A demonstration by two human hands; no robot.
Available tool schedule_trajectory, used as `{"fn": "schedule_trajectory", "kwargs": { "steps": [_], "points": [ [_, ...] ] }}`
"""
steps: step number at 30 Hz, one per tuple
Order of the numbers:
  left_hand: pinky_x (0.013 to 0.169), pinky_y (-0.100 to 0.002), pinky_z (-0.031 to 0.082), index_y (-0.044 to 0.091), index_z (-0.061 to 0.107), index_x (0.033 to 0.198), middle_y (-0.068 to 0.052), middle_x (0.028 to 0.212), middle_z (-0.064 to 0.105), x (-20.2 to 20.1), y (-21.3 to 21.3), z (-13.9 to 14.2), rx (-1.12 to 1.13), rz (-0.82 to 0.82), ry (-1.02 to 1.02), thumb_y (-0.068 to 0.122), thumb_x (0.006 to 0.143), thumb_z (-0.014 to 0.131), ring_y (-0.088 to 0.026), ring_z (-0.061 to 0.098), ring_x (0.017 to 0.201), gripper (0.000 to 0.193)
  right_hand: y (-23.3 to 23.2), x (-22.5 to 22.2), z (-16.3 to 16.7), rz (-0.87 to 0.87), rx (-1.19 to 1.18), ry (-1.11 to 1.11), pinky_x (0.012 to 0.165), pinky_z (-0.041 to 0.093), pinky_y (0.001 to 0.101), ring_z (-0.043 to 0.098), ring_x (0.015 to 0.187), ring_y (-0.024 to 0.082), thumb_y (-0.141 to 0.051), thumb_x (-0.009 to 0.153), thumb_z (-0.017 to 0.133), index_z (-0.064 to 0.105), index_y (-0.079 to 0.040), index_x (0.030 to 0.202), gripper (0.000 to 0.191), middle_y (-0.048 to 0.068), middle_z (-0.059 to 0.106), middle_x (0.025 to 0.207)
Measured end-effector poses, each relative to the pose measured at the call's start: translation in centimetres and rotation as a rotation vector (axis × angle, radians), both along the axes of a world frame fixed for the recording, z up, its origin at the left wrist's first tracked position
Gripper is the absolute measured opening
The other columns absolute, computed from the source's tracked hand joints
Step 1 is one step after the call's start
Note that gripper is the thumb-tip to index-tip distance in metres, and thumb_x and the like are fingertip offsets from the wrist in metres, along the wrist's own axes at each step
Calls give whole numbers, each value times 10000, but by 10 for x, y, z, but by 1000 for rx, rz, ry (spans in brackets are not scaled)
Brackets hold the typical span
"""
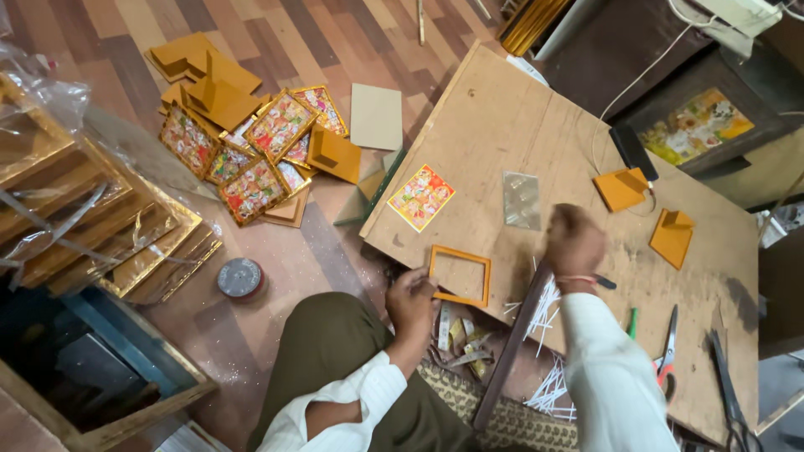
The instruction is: The person sits on the floor at a low board and assembles small decorative photo frames. They fit a printed image and a clear plastic sheet into an orange frame, press the backing in place, and set finished frames on a pile. They then pick up printed images, trim one with scissors, and insert it into another frame.
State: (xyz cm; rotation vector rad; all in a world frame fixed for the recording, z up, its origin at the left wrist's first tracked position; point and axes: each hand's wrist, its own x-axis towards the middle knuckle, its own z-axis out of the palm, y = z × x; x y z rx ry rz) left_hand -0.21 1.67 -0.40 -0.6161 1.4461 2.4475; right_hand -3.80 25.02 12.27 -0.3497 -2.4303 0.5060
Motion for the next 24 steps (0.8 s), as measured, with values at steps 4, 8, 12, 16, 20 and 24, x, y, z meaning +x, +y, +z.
{"fn": "schedule_trajectory", "kwargs": {
  "steps": [4,8,12,16,20,24],
  "points": [
    [608,-290,597,7,744,1132,-73,952,726,-2,1,3,62,-71,25,89,907,724,-145,696,781,240,6,69,29,63,-843,128,722,630,322,699,797,166,-63,997,638,693,52,1145,196,88,705,946],
    [631,-292,617,-6,734,1151,-68,968,734,-2,4,8,108,-169,77,68,909,713,-135,702,800,255,-13,133,4,25,-1025,23,660,597,336,655,686,171,-70,970,668,705,61,1105,192,109,692,863],
    [648,-322,637,-24,723,1170,-102,970,733,4,4,11,188,-308,100,64,919,710,-175,719,815,267,-20,156,-33,-48,-975,-96,611,548,295,636,649,141,-92,939,690,740,31,1085,197,79,714,850],
    [684,-367,672,-43,708,1172,-118,1003,746,8,2,15,193,-389,150,67,917,702,-207,744,850,277,-22,155,-55,-9,-911,-64,581,496,268,598,642,121,-75,926,730,764,42,1063,184,75,705,822],
    [684,-353,666,-50,703,1183,-120,1002,748,9,1,16,205,-435,178,75,924,704,-209,746,850,287,-26,152,-66,-63,-1004,10,565,518,271,613,606,130,-58,920,710,740,52,1048,172,63,711,819],
    [655,-323,645,-35,707,1175,-103,995,761,9,2,14,142,-469,172,89,927,701,-181,745,847,278,-29,153,-69,-97,-952,76,572,518,269,620,613,133,-36,920,711,742,67,1051,169,83,718,826]
  ]
}}
